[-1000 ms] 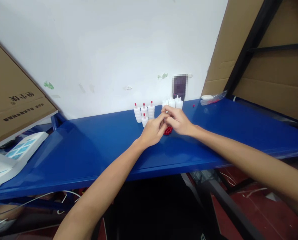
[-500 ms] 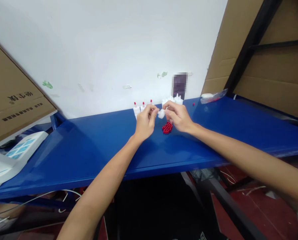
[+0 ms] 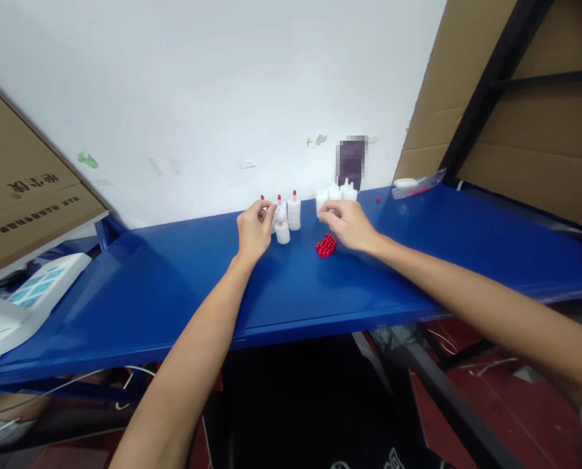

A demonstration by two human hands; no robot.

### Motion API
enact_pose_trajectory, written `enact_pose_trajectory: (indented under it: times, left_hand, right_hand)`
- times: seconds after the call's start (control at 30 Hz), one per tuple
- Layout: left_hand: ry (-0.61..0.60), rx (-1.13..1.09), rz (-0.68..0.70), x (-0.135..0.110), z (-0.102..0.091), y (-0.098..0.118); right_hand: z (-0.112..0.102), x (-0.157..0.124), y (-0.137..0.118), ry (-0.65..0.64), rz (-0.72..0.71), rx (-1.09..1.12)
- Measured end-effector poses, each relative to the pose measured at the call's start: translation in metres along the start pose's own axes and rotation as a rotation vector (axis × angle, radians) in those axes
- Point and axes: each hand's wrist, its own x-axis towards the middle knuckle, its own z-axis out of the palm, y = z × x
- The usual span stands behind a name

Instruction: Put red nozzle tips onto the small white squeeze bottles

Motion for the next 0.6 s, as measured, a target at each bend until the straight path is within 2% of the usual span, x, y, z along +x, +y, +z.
enact_pose_trajectory:
  times: [0.2, 0.4, 0.6]
  left_hand:
    - [-0.056, 0.064, 0.156, -0.0015, 0.002, -0.0011]
    - [-0.104, 0.112, 0.2, -0.0016, 0.001, -0.0045]
    - [-0.014, 0.102, 0.246, 0.0, -0.0006, 0.0012]
  right_hand:
    - [0.0005, -0.0006, -0.0004, 0.029, -0.03, -0.021]
    - [0.0003, -0.002, -0.0024, 0.004, -0.058, -0.058]
    - [0.001, 0.0024, 0.0016, 0.005, -0.098, -0.165]
